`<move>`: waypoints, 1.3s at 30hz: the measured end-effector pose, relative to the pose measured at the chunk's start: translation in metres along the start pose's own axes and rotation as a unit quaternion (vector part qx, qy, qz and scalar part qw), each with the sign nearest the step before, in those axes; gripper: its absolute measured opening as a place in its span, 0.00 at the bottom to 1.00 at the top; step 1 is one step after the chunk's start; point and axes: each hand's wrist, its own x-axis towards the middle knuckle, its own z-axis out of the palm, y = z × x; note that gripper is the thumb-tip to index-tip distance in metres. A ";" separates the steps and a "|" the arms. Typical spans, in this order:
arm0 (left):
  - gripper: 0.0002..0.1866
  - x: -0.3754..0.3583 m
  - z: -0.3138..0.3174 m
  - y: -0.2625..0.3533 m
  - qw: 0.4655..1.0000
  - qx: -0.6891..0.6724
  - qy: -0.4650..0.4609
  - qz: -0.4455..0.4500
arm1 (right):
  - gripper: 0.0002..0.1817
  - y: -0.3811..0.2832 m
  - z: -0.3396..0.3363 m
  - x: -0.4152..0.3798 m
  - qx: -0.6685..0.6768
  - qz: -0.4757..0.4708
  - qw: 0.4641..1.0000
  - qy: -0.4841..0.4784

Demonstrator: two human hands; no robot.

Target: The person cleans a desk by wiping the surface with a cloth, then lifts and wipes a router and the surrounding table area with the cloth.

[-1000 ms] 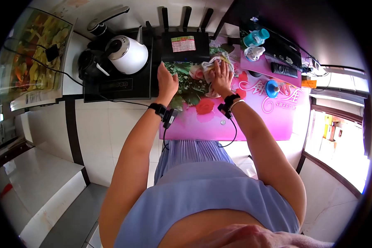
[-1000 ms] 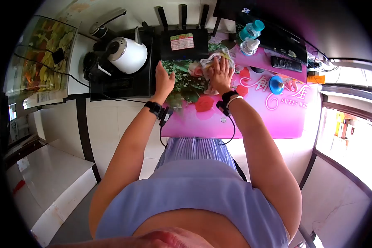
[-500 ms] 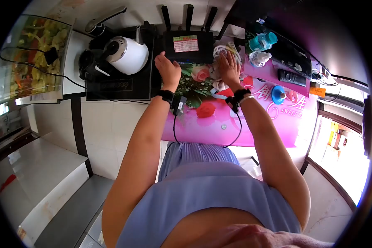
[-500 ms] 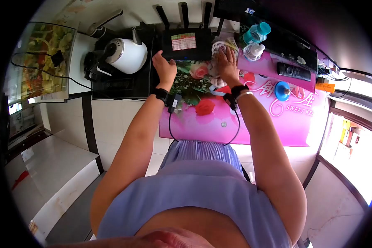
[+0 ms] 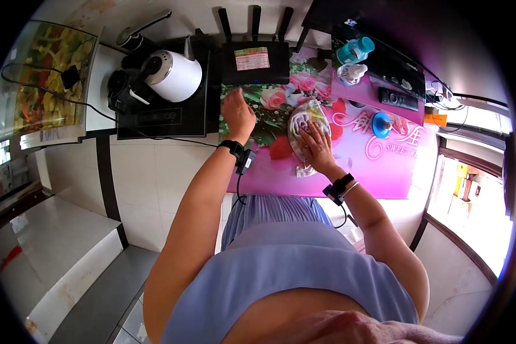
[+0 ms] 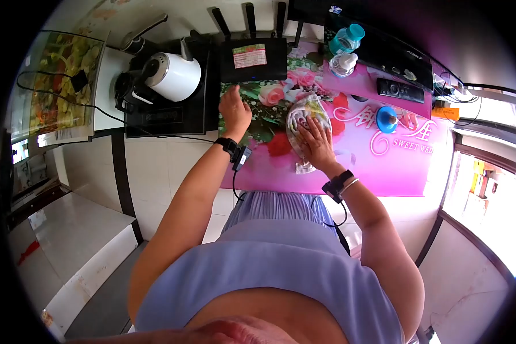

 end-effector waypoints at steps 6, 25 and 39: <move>0.27 -0.001 -0.005 0.001 0.997 0.019 -0.069 0.035 | 0.31 0.006 0.008 0.003 -0.010 -0.014 1.000 0.024; 0.37 0.027 -0.010 -0.011 0.999 0.024 0.020 -0.007 | 0.13 0.062 -0.052 0.128 -0.200 0.050 0.977 0.057; 0.30 0.063 0.022 -0.022 0.988 -0.048 -0.001 -0.148 | 0.33 0.021 0.004 0.212 0.316 -0.007 0.941 0.121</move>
